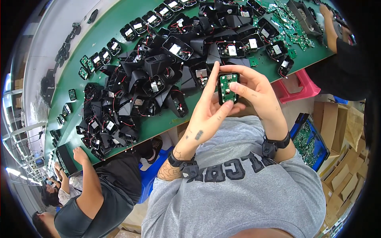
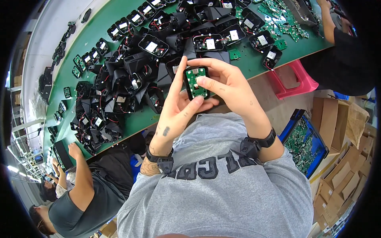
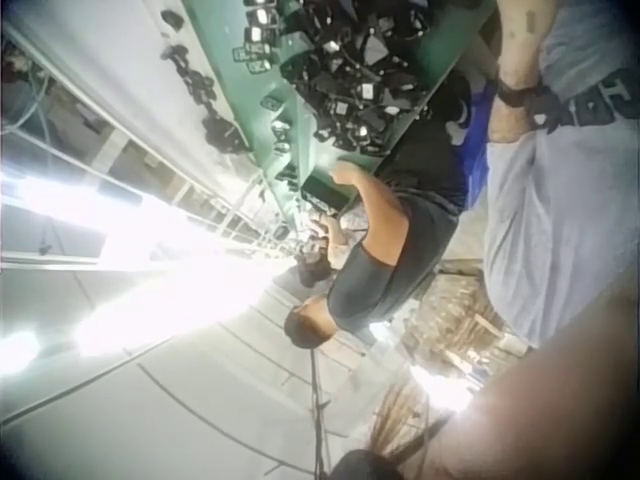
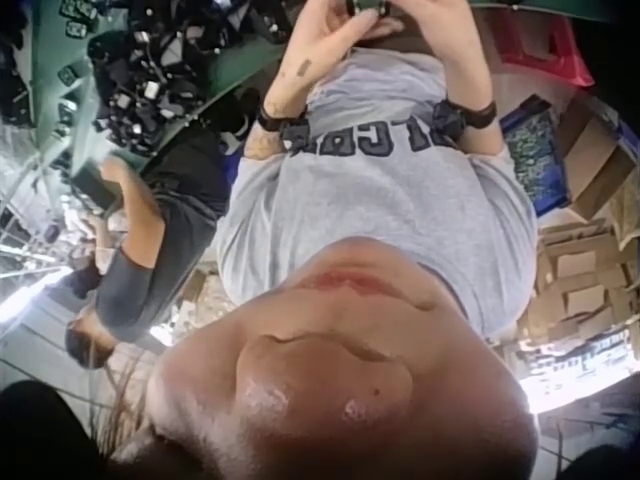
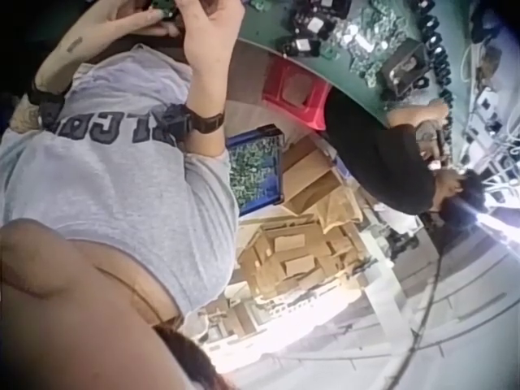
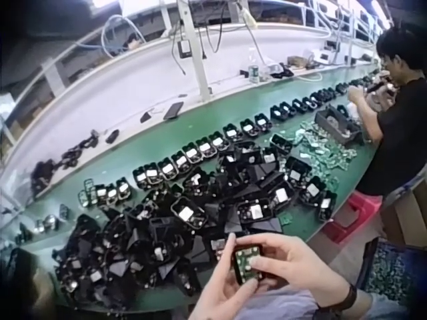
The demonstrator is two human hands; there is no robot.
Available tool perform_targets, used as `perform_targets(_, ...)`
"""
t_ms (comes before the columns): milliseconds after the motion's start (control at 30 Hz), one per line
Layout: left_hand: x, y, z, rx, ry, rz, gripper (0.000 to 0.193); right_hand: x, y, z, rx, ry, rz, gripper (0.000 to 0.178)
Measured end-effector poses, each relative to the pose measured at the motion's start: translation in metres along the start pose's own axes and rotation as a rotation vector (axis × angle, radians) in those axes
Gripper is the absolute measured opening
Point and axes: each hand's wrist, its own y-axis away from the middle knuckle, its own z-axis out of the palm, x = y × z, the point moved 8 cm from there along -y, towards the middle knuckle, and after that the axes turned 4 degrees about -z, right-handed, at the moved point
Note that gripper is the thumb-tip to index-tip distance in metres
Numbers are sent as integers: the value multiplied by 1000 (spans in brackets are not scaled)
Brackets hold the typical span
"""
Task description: The person assembles electronic devices by hand, picking up a black plastic housing and a green circuit board, fitting the board into the housing, and pressing them together. After completing each assembly, the person places the device onto the green work surface and reaches for the next set of components.
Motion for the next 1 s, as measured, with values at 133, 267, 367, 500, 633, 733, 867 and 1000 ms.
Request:
perform_targets(133,-9,1,2,-3,91,-115,76,4,0,-1,-15,-6,42,41)
perform_targets(267,-5,2,3,19,-59,-171,77,1,0,-3,-19,7,-2,45)
perform_targets(367,-8,4,1,-18,-147,-164,77,2,1,-4,-21,9,7,46)
perform_targets(500,-5,5,0,17,-211,-142,77,1,3,-1,-10,32,5,45)
perform_targets(633,2,2,-1,28,-233,-160,72,-1,2,-1,5,70,-23,41)
perform_targets(733,-5,-5,-13,102,-349,-16,70,-3,-1,1,94,33,-117,37)
perform_targets(867,8,-11,-11,162,-385,222,68,-8,-1,-3,146,59,-215,34)
perform_targets(1000,3,-12,-14,207,-395,155,66,-13,-6,-3,114,113,-223,32)
